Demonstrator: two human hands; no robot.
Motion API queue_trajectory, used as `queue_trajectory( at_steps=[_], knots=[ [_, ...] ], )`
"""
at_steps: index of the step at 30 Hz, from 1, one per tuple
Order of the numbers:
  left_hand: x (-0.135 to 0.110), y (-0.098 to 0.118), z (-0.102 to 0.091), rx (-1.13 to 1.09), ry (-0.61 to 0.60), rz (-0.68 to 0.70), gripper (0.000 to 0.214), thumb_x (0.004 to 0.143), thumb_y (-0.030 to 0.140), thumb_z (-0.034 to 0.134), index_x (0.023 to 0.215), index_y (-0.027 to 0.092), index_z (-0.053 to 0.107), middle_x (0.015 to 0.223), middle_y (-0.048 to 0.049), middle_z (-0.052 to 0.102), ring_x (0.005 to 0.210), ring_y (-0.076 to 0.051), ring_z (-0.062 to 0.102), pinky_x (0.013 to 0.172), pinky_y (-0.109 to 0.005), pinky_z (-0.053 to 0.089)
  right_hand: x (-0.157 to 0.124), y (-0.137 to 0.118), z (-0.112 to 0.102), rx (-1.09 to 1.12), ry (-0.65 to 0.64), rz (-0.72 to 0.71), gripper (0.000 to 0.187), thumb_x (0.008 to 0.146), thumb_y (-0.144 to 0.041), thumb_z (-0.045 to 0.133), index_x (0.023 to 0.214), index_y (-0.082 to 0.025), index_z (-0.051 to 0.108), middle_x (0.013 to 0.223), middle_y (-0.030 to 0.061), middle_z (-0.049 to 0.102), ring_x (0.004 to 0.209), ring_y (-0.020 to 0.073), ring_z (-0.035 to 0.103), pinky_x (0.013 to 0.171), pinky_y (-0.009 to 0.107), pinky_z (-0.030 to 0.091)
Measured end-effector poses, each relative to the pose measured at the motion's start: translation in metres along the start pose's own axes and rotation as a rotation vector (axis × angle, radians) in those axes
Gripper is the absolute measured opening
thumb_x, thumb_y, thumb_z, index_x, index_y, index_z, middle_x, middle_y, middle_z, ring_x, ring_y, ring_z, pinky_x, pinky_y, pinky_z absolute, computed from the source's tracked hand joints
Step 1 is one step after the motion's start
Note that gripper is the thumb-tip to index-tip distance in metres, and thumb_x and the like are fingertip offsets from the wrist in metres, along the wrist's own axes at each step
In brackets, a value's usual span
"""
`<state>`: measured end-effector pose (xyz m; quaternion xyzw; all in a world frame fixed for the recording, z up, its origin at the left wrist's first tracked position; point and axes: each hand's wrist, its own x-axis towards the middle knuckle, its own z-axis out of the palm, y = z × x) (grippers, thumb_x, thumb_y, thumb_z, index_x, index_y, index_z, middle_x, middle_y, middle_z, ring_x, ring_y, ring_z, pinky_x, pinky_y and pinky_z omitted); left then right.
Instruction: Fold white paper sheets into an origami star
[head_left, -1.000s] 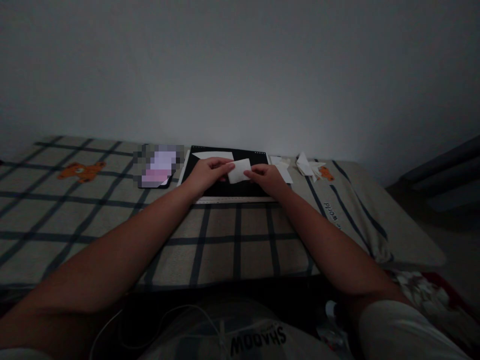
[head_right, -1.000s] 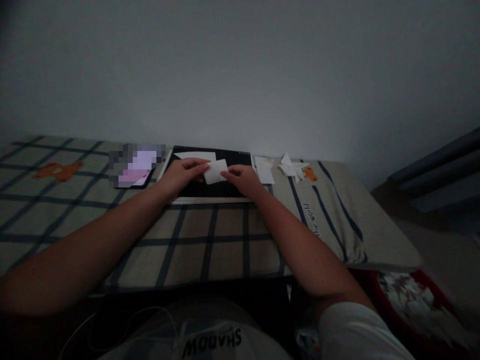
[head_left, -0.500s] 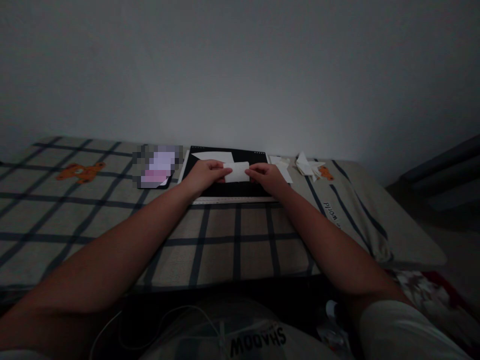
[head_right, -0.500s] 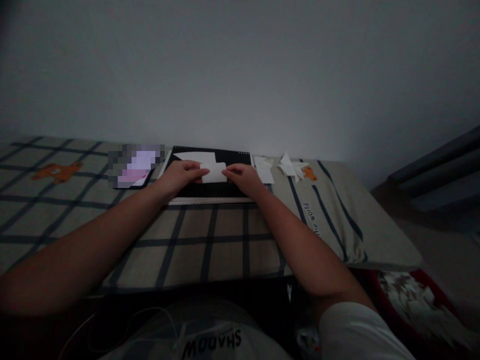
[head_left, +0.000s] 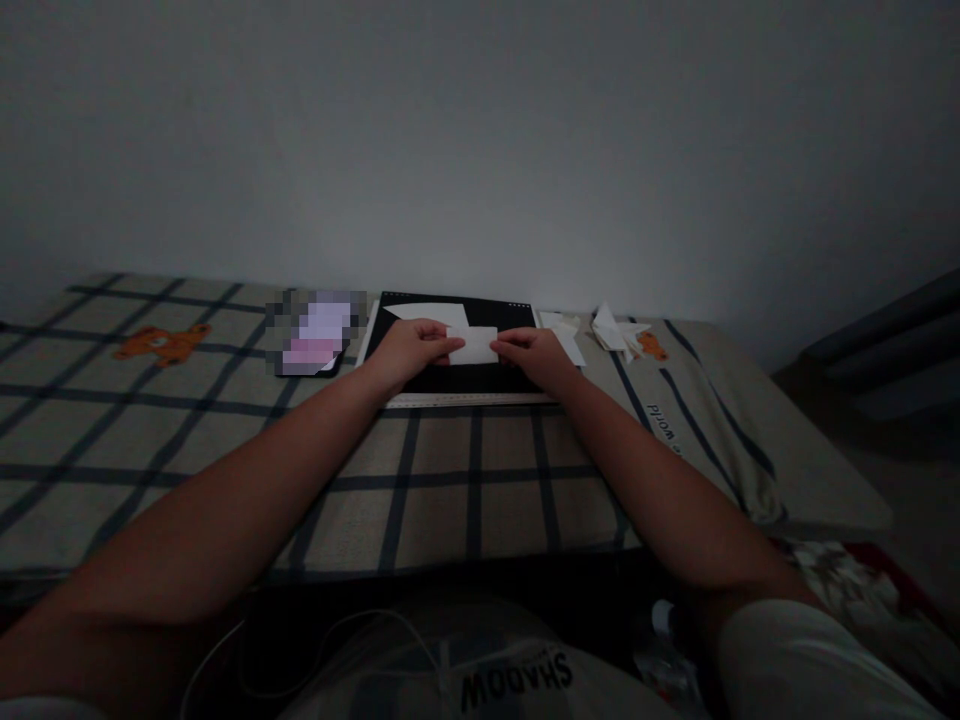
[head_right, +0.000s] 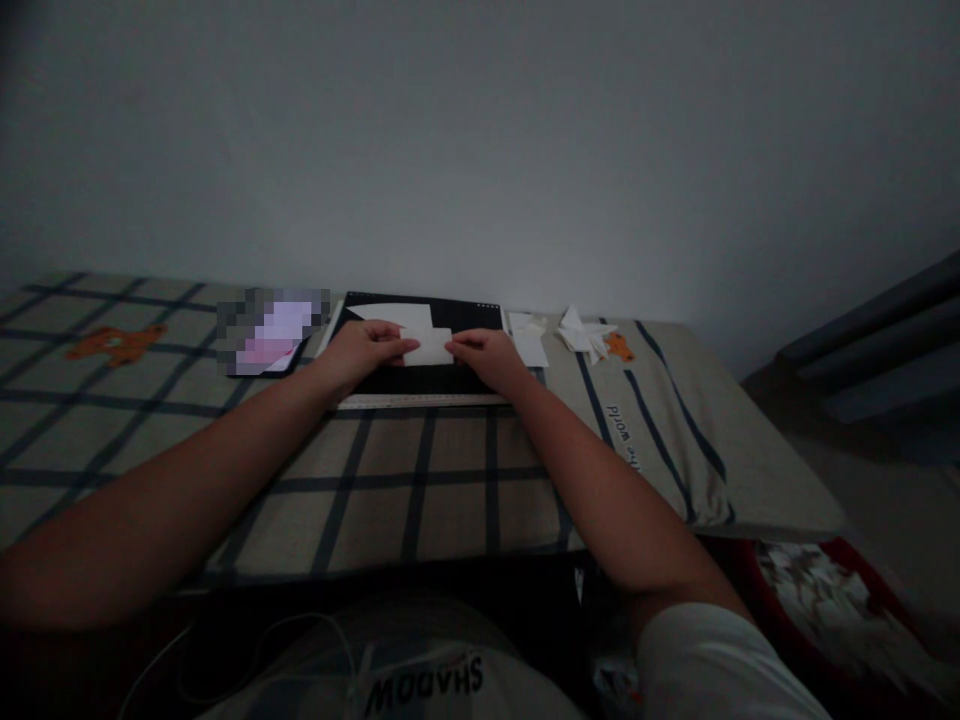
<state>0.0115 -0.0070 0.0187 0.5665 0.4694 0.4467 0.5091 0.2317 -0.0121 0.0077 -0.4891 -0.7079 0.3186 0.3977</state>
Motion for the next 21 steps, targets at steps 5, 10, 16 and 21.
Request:
queue_trajectory(
  at_steps=[5,10,16,21],
  knots=[
    [0.0014,-0.0013,-0.0008,0.014,0.001,-0.006,0.021,0.063,0.028,0.085,0.071,0.017,0.069,0.07,-0.0029,0.066,0.067,-0.015,0.06,0.071,-0.032,0.054,0.0008,0.0008,0.0004,0.011,0.005,0.004,0.029,0.078,-0.047,0.069,0.085,-0.02,0.075,0.071,0.0016,0.069,0.064,0.0156,0.058,0.062,0.031,0.044],
    [0.0007,-0.002,-0.0015,0.021,0.013,0.007,0.026,0.061,0.032,0.087,0.072,0.016,0.07,0.068,-0.0023,0.066,0.065,-0.014,0.061,0.071,-0.031,0.054,0.0001,-0.0029,-0.0004,0.003,-0.001,0.005,0.028,0.078,-0.046,0.067,0.082,-0.019,0.074,0.07,0.0013,0.067,0.064,0.0156,0.057,0.063,0.031,0.043],
    [0.0014,-0.0022,-0.002,-0.078,-0.002,0.028,0.035,0.064,0.045,0.085,0.08,0.015,0.074,0.081,-0.0052,0.073,0.072,-0.015,0.065,0.074,-0.031,0.056,0.0002,-0.0063,-0.001,0.016,0.025,0.013,0.025,0.077,-0.042,0.067,0.077,-0.017,0.071,0.064,-0.0003,0.063,0.06,0.0133,0.052,0.061,0.029,0.041],
    [-0.0012,0.0018,-0.0001,0.002,0.079,0.115,0.03,0.067,0.04,0.084,0.078,0.014,0.076,0.076,-0.0048,0.073,0.067,-0.014,0.063,0.071,-0.029,0.055,0.0003,-0.006,0.0004,0.051,0.027,-0.002,0.025,0.076,-0.042,0.067,0.075,-0.017,0.07,0.063,-0.0009,0.062,0.06,0.0127,0.052,0.061,0.028,0.04]
  ],
)
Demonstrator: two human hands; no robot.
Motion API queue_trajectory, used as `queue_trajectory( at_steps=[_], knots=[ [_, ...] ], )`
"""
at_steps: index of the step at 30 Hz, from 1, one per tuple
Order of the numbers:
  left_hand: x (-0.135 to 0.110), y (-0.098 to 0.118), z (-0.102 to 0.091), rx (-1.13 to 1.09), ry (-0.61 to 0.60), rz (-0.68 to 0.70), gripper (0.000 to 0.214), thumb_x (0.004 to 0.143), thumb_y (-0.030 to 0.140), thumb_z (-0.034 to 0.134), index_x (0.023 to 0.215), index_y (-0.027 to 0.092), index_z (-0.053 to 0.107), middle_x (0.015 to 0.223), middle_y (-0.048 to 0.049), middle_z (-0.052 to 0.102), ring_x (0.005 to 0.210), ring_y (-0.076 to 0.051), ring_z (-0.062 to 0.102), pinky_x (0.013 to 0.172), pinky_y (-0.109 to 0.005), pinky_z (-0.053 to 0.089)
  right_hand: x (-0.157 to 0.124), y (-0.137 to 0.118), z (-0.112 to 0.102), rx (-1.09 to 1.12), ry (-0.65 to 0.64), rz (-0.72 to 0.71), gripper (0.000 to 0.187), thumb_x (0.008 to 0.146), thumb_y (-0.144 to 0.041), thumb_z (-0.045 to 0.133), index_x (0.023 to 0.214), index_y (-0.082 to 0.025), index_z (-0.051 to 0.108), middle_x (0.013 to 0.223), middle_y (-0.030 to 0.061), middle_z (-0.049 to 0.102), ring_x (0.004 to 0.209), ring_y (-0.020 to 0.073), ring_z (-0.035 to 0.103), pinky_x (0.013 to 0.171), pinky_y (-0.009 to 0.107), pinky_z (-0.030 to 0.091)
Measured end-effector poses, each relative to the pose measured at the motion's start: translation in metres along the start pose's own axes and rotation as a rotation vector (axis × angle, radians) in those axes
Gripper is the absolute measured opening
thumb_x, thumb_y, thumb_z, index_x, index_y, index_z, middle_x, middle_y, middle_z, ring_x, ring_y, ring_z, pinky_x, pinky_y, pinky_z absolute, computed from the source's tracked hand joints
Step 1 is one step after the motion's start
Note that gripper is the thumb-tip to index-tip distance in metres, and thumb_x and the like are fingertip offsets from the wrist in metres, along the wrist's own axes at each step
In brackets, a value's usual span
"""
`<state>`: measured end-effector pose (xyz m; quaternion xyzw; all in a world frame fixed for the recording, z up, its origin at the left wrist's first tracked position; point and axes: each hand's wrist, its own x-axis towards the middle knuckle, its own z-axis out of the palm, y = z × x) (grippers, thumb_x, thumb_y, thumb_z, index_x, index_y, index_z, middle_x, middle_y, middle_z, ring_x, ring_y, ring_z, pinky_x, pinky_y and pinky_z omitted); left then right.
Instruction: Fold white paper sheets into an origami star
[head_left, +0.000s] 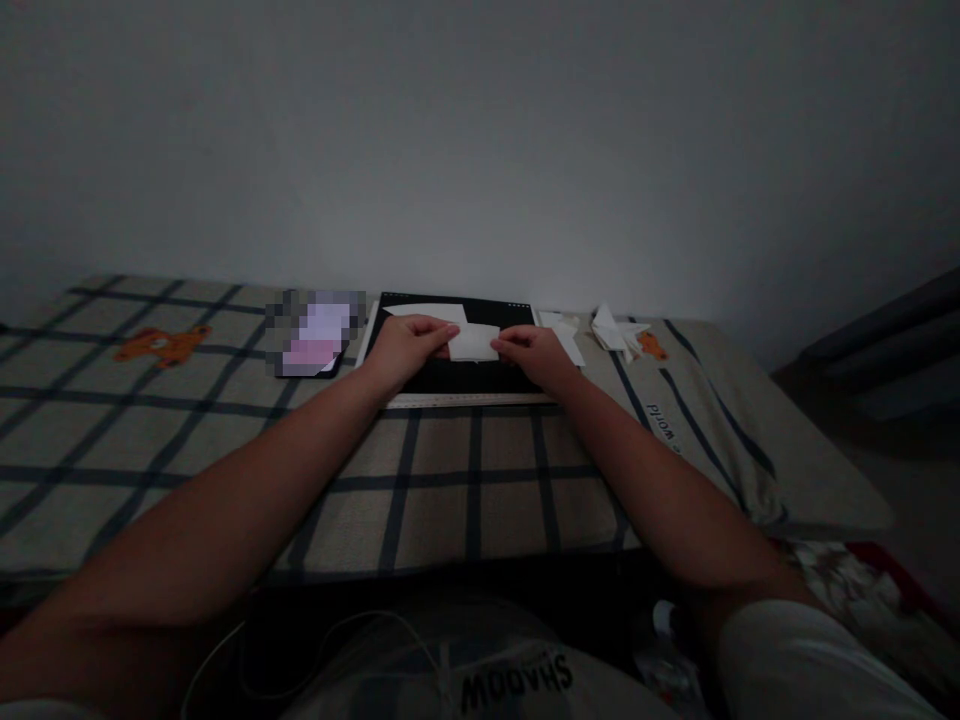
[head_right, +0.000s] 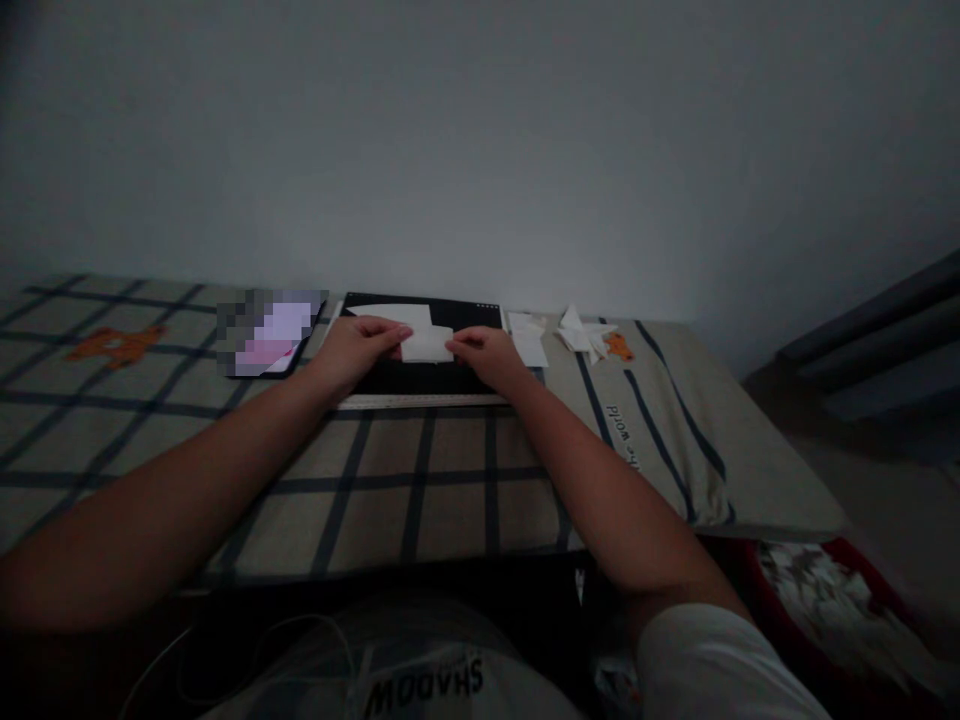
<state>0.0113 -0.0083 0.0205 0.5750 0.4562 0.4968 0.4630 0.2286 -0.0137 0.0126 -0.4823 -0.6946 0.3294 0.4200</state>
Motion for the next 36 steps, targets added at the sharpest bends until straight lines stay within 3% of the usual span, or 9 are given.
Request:
queue_trajectory(
  at_steps=[5,9,15,22,29,36],
  knots=[
    [-0.003,0.003,0.001,-0.083,-0.022,-0.04,0.028,0.069,0.038,0.083,0.084,0.015,0.077,0.085,-0.0056,0.075,0.071,-0.014,0.066,0.073,-0.028,0.056,0.0,0.002,0.0,0.074,0.038,0.016,0.026,0.076,-0.043,0.067,0.077,-0.018,0.069,0.063,-0.0013,0.061,0.059,0.0125,0.051,0.06,0.028,0.039],
    [0.0,0.002,-0.001,-0.071,-0.107,-0.124,0.02,0.069,0.03,0.084,0.077,0.014,0.075,0.074,-0.0037,0.073,0.066,-0.012,0.065,0.074,-0.027,0.057,0.001,0.003,-0.001,0.101,0.065,0.052,0.025,0.074,-0.043,0.069,0.077,-0.018,0.069,0.061,-0.0017,0.061,0.058,0.0124,0.051,0.059,0.028,0.04],
    [0.001,0.004,-0.001,-0.039,-0.064,-0.099,0.012,0.073,0.022,0.081,0.075,0.014,0.073,0.068,-0.0018,0.071,0.058,-0.009,0.062,0.072,-0.026,0.057,0.001,0.003,0.0,0.138,0.056,0.063,0.024,0.074,-0.043,0.069,0.078,-0.019,0.069,0.061,-0.0016,0.061,0.057,0.0124,0.052,0.058,0.028,0.04],
    [0.002,0.002,-0.001,-0.12,-0.125,-0.201,0.02,0.067,0.022,0.085,0.079,0.011,0.073,0.076,-0.0056,0.073,0.068,-0.012,0.069,0.077,-0.028,0.058,0.003,0.009,0.0,0.138,0.084,0.055,0.024,0.075,-0.043,0.069,0.077,-0.019,0.069,0.06,-0.0017,0.061,0.057,0.0125,0.053,0.058,0.028,0.04],
    [0.0,0.005,0.001,-0.075,-0.058,-0.167,0.011,0.072,0.014,0.079,0.079,0.012,0.071,0.074,-0.0039,0.073,0.063,-0.011,0.068,0.078,-0.029,0.058,0.005,0.012,0.001,0.121,0.099,0.036,0.024,0.076,-0.043,0.069,0.077,-0.019,0.07,0.06,-0.0014,0.062,0.057,0.0126,0.054,0.058,0.028,0.04],
    [0.001,0.003,0.001,-0.131,-0.095,-0.177,0.016,0.068,0.008,0.079,0.08,0.012,0.07,0.073,-0.0026,0.073,0.068,-0.013,0.07,0.087,-0.033,0.058,0.006,0.014,0.002,0.15,0.124,0.066,0.026,0.075,-0.044,0.069,0.079,-0.018,0.07,0.059,-0.0018,0.061,0.055,0.012,0.052,0.057,0.028,0.041]
  ],
)
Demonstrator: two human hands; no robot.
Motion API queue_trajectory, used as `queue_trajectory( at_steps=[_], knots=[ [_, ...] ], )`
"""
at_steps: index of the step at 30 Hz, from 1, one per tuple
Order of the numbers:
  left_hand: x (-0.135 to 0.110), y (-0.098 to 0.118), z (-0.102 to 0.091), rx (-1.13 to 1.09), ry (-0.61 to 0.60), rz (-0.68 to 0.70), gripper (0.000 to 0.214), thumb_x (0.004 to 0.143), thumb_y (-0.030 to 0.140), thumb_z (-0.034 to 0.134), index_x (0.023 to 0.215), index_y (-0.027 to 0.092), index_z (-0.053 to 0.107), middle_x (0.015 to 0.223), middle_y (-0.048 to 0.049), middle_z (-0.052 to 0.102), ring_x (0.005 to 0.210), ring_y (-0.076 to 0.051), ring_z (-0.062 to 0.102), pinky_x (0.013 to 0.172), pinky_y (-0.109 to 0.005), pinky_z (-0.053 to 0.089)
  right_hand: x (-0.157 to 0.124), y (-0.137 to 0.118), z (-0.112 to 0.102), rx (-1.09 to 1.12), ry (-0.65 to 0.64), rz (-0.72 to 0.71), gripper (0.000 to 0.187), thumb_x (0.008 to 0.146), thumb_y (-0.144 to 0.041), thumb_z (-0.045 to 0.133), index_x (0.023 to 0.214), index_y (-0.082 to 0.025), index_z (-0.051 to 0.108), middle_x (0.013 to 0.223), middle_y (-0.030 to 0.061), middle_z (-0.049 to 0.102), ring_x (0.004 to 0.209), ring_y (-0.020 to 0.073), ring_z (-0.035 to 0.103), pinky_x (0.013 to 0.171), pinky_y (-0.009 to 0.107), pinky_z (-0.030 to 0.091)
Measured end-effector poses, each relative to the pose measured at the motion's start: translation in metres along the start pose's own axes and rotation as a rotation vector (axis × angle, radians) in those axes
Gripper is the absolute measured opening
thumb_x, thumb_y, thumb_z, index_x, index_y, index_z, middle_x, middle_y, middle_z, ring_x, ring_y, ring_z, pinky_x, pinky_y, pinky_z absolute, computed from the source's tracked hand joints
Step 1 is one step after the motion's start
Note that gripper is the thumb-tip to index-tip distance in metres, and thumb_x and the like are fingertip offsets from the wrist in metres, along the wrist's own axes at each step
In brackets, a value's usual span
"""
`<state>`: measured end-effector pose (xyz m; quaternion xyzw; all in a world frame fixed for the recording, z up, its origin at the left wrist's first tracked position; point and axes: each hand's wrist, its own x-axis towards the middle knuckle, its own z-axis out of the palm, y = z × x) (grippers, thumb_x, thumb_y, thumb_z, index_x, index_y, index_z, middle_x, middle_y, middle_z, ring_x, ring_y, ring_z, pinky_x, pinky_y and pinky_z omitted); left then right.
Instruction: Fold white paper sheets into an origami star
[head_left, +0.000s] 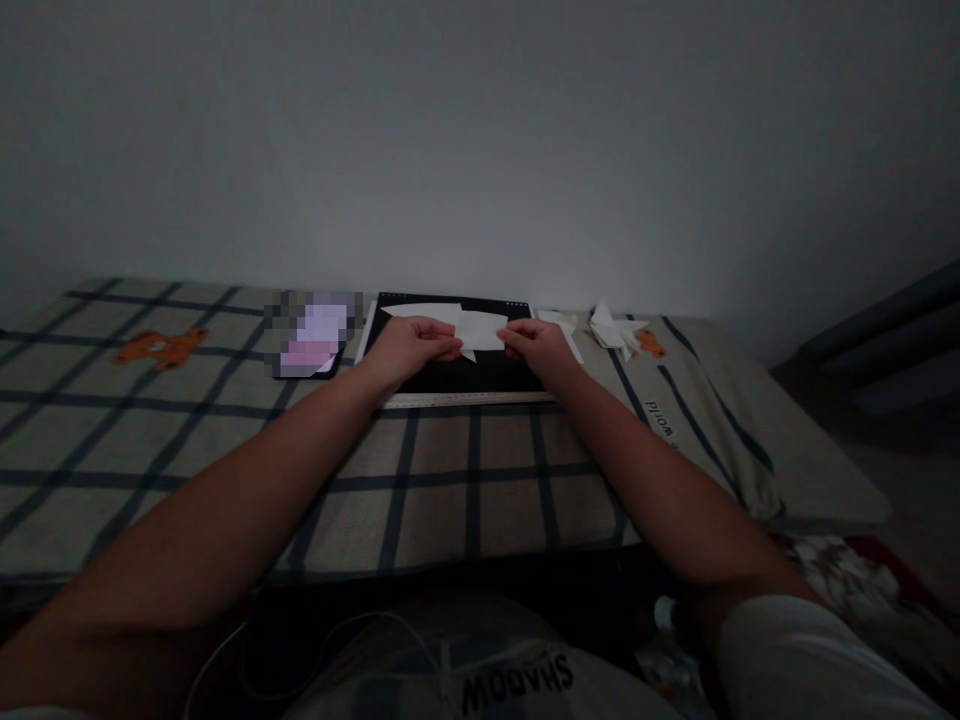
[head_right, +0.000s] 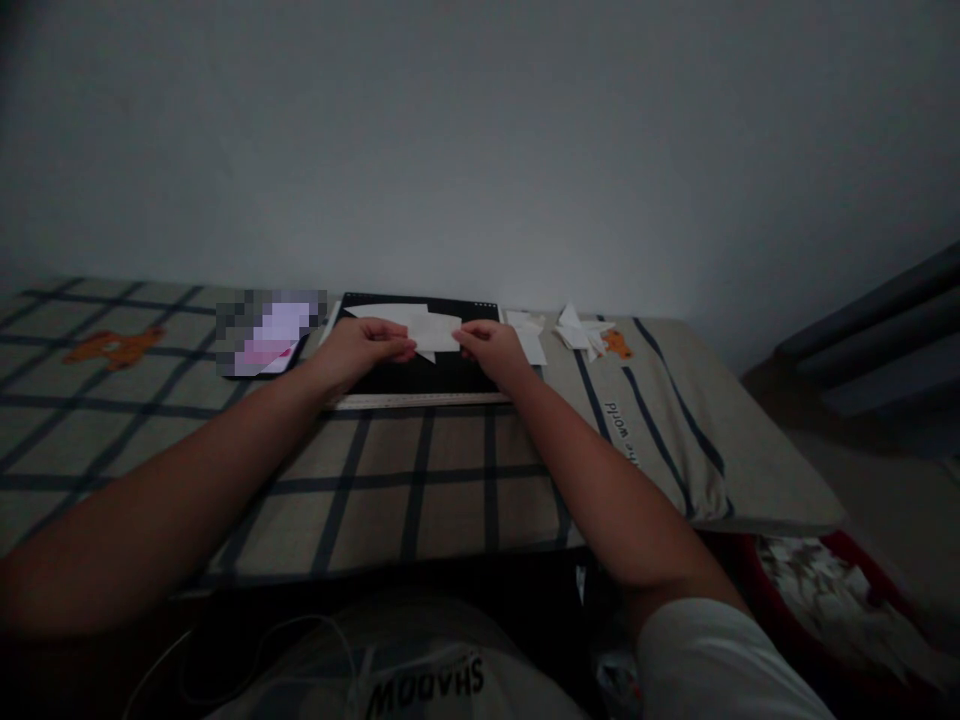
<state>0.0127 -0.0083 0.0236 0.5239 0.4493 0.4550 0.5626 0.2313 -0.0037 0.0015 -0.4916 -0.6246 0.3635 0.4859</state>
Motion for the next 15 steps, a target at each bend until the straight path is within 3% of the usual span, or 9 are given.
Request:
queue_trajectory(
  at_steps=[5,11,15],
  knots=[
    [-0.001,0.0011,-0.0008,0.029,-0.001,0.005,0.017,0.066,0.013,0.082,0.077,0.014,0.069,0.07,-0.0025,0.072,0.068,-0.013,0.069,0.084,-0.032,0.058,-0.0007,-0.0026,0.0004,0.017,-0.001,0.01,0.026,0.074,-0.044,0.07,0.079,-0.018,0.07,0.06,-0.0015,0.061,0.056,0.0118,0.053,0.058,0.028,0.042],
    [-0.004,0.0048,-0.0022,0.119,0.022,0.075,0.02,0.072,0.032,0.078,0.076,0.013,0.072,0.072,-0.0042,0.072,0.066,-0.013,0.066,0.076,-0.029,0.057,-0.0033,-0.0066,0.0006,0.026,-0.019,0.054,0.025,0.071,-0.042,0.072,0.077,-0.018,0.07,0.06,-0.0011,0.062,0.056,0.0125,0.054,0.057,0.028,0.043],
    [-0.0026,0.0052,-0.003,0.203,0.039,0.105,0.017,0.073,0.03,0.076,0.074,0.014,0.071,0.068,-0.0033,0.07,0.062,-0.012,0.063,0.071,-0.027,0.055,-0.0035,-0.0067,0.0014,0.041,-0.021,0.079,0.028,0.069,-0.043,0.073,0.08,-0.018,0.072,0.061,-0.0009,0.063,0.058,0.0124,0.055,0.058,0.028,0.044]
  ],
)
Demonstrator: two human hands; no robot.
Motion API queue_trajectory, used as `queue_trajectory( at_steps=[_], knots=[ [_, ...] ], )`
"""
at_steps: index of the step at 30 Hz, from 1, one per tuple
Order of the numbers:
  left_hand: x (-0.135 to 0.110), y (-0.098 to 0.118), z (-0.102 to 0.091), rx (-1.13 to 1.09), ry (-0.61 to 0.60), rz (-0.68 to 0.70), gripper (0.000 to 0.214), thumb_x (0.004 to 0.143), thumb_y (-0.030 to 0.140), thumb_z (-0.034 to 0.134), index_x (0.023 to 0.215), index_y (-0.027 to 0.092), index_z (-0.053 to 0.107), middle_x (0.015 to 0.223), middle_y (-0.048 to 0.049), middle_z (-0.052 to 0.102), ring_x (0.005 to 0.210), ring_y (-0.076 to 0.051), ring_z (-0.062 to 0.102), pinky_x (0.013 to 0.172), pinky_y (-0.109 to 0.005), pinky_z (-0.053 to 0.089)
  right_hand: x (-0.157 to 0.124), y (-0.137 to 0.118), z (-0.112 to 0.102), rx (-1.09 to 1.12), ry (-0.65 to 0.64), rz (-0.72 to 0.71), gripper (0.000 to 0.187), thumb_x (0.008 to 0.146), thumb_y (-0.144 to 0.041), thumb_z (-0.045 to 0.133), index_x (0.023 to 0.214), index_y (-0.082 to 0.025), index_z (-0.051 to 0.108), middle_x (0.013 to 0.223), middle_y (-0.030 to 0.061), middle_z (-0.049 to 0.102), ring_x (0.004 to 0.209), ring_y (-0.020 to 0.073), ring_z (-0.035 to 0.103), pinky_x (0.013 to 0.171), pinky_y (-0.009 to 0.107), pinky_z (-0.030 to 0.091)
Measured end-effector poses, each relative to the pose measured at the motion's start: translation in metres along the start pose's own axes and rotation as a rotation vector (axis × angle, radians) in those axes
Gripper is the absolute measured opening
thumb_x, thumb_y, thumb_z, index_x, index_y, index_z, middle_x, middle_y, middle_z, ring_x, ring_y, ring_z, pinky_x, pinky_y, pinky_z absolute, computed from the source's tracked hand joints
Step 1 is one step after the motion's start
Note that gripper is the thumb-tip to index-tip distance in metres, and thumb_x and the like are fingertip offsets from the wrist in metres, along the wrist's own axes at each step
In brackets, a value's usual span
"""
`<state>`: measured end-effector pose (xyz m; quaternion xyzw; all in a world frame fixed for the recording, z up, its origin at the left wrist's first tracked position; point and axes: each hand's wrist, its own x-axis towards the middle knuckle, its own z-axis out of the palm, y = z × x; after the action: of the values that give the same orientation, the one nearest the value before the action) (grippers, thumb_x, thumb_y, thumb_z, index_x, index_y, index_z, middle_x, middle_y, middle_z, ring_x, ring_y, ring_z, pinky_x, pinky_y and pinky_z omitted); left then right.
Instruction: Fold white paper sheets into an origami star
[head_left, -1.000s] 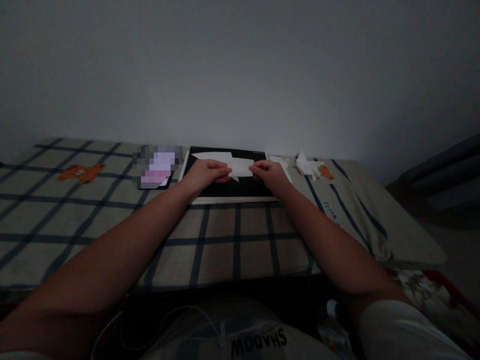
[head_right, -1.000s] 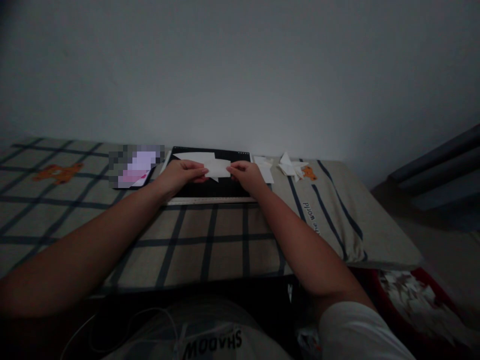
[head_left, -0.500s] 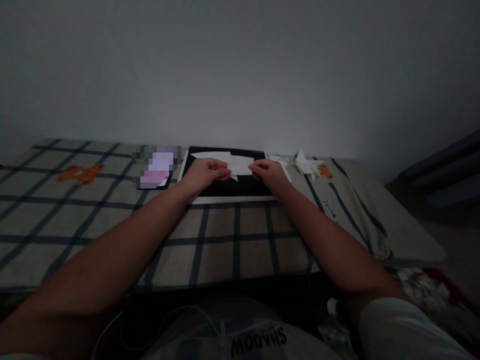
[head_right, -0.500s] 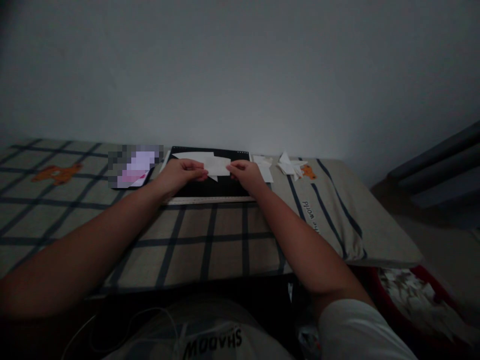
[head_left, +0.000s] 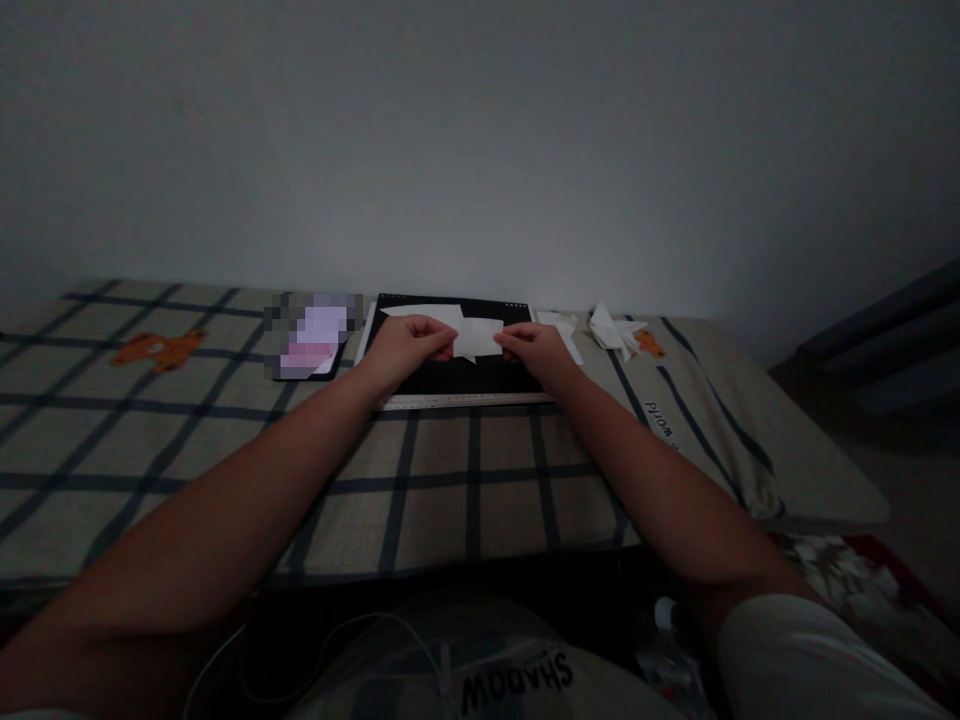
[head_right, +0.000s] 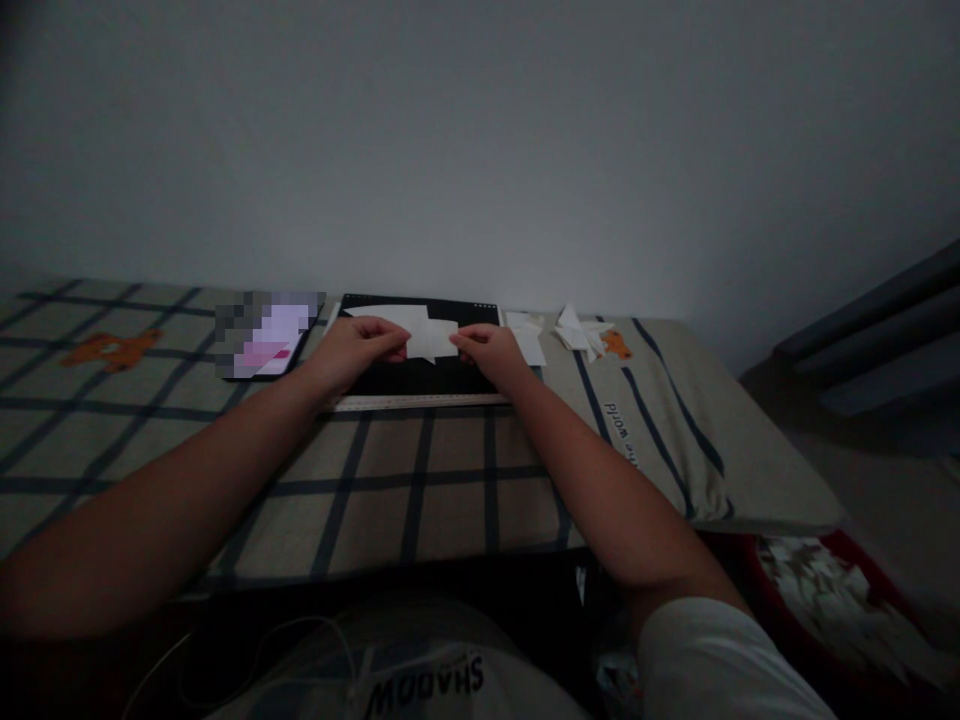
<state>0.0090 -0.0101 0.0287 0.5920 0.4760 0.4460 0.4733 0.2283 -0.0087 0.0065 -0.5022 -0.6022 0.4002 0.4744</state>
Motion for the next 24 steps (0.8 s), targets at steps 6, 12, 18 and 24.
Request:
queue_trajectory(
  at_steps=[6,12,18,24],
  knots=[
    [0.0027,-0.0029,-0.002,0.124,0.036,0.033,0.011,0.077,0.025,0.07,0.07,0.017,0.068,0.064,-0.0024,0.068,0.058,-0.012,0.06,0.065,-0.026,0.051,0.0001,-0.0007,0.0017,0.08,-0.026,0.017,0.03,0.067,-0.042,0.076,0.084,-0.018,0.072,0.065,-0.0001,0.066,0.06,0.0124,0.057,0.06,0.028,0.046],
    [0.0018,-0.0015,-0.0031,0.17,0.067,0.056,0.011,0.077,0.025,0.069,0.071,0.016,0.068,0.063,-0.0013,0.067,0.057,-0.011,0.059,0.062,-0.024,0.05,0.0003,-0.0003,0.0014,0.135,-0.048,0.01,0.029,0.069,-0.045,0.075,0.079,-0.018,0.07,0.065,-0.0001,0.066,0.06,0.0116,0.057,0.059,0.026,0.045],
    [0.0031,-0.0025,-0.0048,0.181,0.048,0.077,0.012,0.075,0.028,0.07,0.071,0.017,0.069,0.063,-0.0024,0.068,0.058,-0.013,0.06,0.062,-0.024,0.05,0.002,0.0027,0.0001,0.157,-0.062,0.027,0.027,0.07,-0.043,0.075,0.079,-0.018,0.07,0.067,0.0002,0.066,0.061,0.0114,0.057,0.06,0.026,0.046],
    [0.0034,-0.0063,-0.0042,0.129,0.066,0.064,0.013,0.075,0.03,0.072,0.074,0.017,0.069,0.067,-0.003,0.069,0.059,-0.013,0.061,0.067,-0.028,0.051,0.0037,0.0051,0.0009,0.152,-0.06,0.044,0.026,0.069,-0.041,0.075,0.079,-0.018,0.07,0.067,0.0002,0.067,0.062,0.0117,0.058,0.06,0.026,0.046]
  ],
)
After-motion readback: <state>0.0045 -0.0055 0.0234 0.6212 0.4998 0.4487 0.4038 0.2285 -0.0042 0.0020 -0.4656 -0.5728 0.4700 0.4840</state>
